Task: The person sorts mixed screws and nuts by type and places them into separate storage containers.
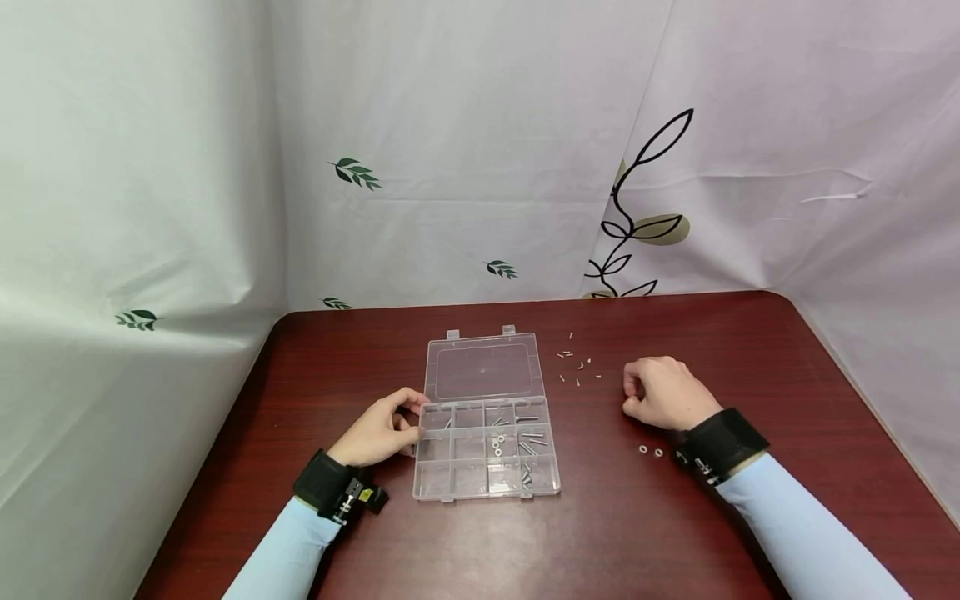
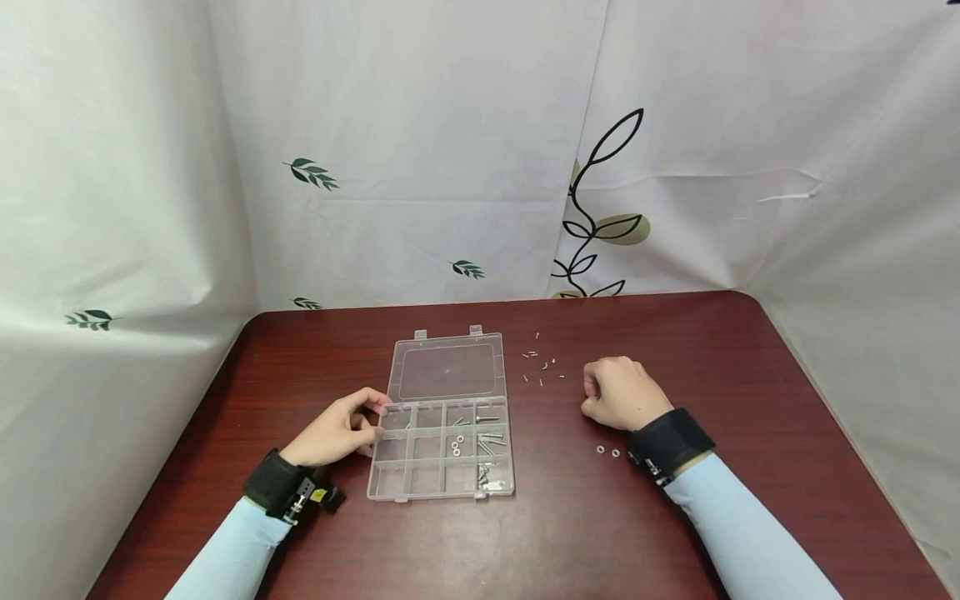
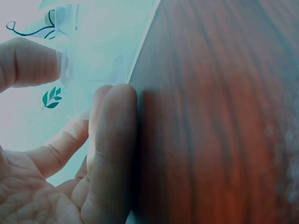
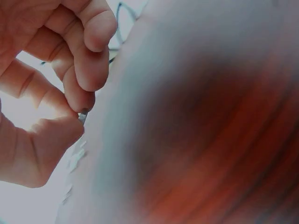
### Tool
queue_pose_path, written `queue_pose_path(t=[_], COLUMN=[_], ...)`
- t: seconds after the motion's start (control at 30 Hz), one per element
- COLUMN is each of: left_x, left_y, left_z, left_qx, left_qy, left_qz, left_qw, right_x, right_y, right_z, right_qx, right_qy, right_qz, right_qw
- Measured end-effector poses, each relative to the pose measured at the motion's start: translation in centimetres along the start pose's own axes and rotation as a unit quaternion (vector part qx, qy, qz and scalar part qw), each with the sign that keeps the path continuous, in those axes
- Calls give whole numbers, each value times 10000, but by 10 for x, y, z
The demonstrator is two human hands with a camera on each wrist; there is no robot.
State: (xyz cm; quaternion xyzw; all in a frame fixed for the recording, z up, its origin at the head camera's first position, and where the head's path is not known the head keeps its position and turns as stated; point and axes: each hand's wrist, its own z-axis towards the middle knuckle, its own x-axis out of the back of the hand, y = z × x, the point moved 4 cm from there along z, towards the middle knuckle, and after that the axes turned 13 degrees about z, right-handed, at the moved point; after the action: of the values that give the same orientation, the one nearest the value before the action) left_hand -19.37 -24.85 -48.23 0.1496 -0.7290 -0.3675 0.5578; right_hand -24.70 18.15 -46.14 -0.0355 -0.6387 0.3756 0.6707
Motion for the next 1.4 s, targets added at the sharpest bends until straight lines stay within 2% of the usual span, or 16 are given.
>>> queue_pose_path(t=[0.2,0.33,0.6,0.8,0.9,1.03,1.4], left_x=[0,0,-1,-1,-1,0,0], left_y=[0,0,-1,-1,0,1,-1], left_z=[1,1,2,2,2,1,-1], left_qx=[1,-6,47,24,8,-1,6], left_qy=[-8,-1,-23,-25,-33,-27,-31], left_qz=[-14,-35,-126,-119,-121,-70,-79], left_qw=[10000,10000,9999,9999,9999,10000,10000], right_x=[-8,-17,-41,-56,-56,-53,-36], right_y=[-41,-73,-133,-159,-162,-157,-115], right_z=[12,19,24,20,16,12,-5], right_qx=[910,1372,1982,2319,2355,2337,2069], right_qy=[321,386,24,-345,-513,-438,-86], right_qz=[124,266,642,918,971,951,577], right_qw=[9953,9894,9781,9678,9657,9667,9766])
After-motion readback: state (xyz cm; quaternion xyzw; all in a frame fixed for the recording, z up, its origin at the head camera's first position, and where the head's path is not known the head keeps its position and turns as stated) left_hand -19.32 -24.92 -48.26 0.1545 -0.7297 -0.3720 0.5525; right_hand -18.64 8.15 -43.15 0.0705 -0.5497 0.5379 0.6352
